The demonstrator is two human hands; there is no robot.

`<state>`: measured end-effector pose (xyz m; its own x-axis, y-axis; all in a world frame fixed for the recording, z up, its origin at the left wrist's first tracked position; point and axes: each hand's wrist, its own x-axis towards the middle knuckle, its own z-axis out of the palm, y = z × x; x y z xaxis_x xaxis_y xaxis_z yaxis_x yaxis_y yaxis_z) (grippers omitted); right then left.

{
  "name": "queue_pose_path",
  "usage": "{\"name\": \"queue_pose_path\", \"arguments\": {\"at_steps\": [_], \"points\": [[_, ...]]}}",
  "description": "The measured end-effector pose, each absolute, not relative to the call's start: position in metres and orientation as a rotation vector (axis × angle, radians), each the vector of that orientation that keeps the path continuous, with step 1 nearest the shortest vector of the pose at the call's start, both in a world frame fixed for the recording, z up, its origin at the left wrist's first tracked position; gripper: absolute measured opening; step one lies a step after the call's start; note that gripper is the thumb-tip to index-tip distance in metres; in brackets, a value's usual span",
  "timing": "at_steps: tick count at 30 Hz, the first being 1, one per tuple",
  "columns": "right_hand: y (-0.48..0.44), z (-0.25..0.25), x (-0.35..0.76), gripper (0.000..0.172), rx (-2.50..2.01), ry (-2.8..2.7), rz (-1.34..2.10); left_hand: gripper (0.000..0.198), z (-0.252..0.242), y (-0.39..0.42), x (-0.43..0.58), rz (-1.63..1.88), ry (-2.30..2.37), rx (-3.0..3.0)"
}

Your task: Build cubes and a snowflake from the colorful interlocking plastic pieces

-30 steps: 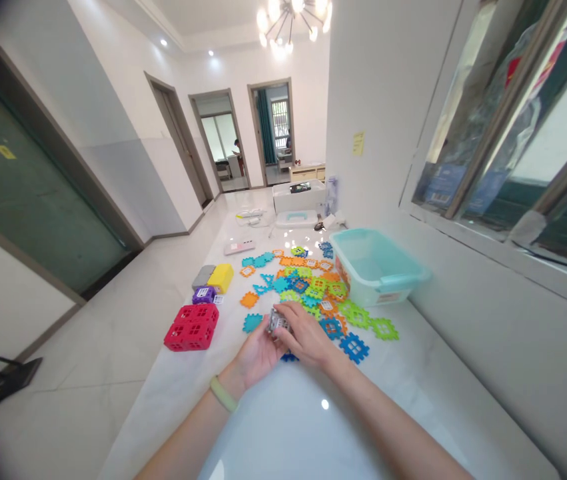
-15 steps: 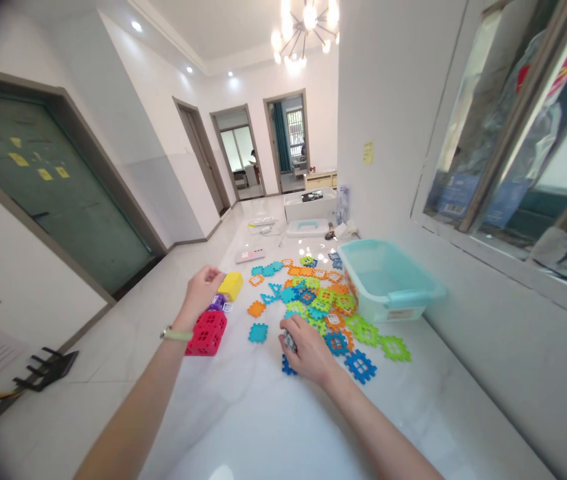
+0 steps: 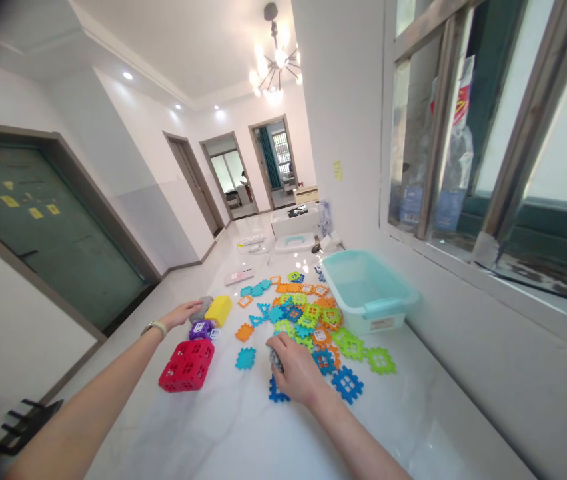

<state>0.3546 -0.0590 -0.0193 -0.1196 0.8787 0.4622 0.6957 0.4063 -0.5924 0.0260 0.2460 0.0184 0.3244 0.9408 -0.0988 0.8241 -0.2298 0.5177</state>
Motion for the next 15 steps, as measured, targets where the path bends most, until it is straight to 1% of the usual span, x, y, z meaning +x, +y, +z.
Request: {"name": "queue_pose_path", "arguments": {"at_steps": [2, 3, 6, 10, 15], "points": [[-0.059, -0.019, 0.353, 0.043, -1.352, -1.864, 0.284, 0.036, 0.018, 0.255, 0.023, 0.302, 1.553, 2.148], [-0.059, -0.019, 0.352, 0.041, -1.355, -1.86, 0.275, 0.038, 0.017, 0.258, 0.023, 0.299, 1.554, 2.164], [-0.059, -0.016, 0.348, 0.029, -1.358, -1.848, 0.256, 0.044, 0.014, 0.266, 0.026, 0.304, 1.542, 2.206], [-0.059, -0.013, 0.347, 0.025, -1.358, -1.836, 0.278, 0.052, 0.011, 0.268, 0.036, 0.258, 1.512, 2.208], [-0.059, -0.015, 0.348, 0.011, -1.358, -1.855, 0.282, 0.067, 0.024, 0.262, 0.04, 0.165, 1.554, 2.194]]}}
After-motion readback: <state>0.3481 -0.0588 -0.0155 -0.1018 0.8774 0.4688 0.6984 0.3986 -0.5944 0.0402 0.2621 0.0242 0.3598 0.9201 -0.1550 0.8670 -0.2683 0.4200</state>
